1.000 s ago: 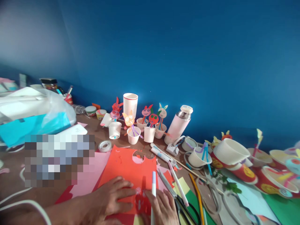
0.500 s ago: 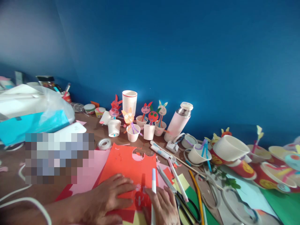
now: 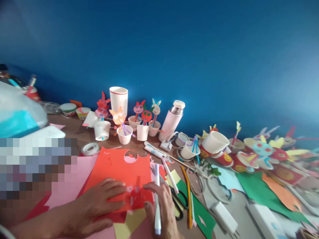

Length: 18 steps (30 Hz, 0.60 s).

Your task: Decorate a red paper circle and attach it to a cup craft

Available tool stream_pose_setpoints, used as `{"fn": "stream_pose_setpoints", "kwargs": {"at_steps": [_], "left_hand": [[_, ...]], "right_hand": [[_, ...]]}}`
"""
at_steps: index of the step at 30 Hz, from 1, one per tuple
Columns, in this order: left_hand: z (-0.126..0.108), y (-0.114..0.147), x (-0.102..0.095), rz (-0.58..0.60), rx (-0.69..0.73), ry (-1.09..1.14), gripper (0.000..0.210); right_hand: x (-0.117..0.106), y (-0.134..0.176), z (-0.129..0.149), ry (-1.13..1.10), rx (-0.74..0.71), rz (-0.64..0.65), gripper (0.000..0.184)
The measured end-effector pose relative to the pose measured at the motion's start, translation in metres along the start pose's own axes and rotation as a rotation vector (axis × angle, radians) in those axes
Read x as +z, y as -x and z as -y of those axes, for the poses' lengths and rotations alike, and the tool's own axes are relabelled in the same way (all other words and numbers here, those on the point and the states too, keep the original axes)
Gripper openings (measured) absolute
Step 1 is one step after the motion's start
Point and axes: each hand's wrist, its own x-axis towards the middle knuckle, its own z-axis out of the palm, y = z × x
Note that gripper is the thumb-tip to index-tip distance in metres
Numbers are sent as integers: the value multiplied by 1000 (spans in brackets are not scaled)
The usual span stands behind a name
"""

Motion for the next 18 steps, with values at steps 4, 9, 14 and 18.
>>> {"fn": "stream_pose_setpoints", "kwargs": {"at_steps": [4, 9, 14, 18], "left_hand": [[1, 2, 4, -27, 1, -13, 37], [2, 2, 1, -35, 12, -7, 36], [1, 2, 3, -51, 1, 23, 41], [1, 2, 5, -25, -16, 29, 39]], "right_hand": [[-1, 4, 1, -69, -4, -12, 29], [-6, -1, -6, -11, -111, 10, 46], [-18, -15, 0, 222, -334, 154, 46], [-15, -17, 4, 239, -360, 207, 42]]}}
